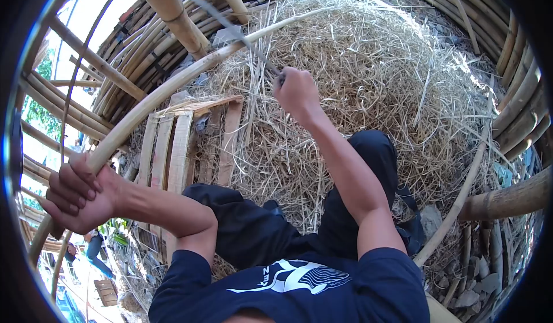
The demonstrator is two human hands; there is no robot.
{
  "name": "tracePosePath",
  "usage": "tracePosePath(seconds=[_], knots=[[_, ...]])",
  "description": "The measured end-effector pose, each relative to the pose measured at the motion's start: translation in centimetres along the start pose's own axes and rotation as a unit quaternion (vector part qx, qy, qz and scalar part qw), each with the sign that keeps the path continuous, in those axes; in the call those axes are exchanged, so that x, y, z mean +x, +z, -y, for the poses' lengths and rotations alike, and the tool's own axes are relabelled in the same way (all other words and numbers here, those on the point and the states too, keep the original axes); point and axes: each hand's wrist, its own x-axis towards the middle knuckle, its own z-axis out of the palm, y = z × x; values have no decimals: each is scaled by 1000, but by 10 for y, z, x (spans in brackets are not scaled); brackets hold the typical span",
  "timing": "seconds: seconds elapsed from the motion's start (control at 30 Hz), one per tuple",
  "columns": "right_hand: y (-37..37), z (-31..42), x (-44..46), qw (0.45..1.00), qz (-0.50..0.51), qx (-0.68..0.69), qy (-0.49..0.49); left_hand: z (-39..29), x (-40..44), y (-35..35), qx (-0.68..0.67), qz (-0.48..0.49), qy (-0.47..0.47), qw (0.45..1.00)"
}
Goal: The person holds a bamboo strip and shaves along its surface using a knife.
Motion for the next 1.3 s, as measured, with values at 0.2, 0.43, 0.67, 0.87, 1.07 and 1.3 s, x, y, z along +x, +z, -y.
tracePosePath(seconds=[0.2,0.43,0.67,0.87,1.07,1.3], knots=[[-5,12,-13,994,15,97,44,4,2,-8,-31,11,2,999],[0,4,-4,998,17,60,22,-4,6,-12,-30,30,20,999],[2,5,-13,994,22,74,-78,-5,5,-10,-29,26,6,999],[0,8,-19,997,-13,49,-63,-4,11,-17,-39,3,2,999],[9,6,-9,997,-14,42,-68,-2,8,-15,-26,11,9,1000],[9,3,-7,997,-3,52,-54,-8,9,-18,-11,25,15,999]])
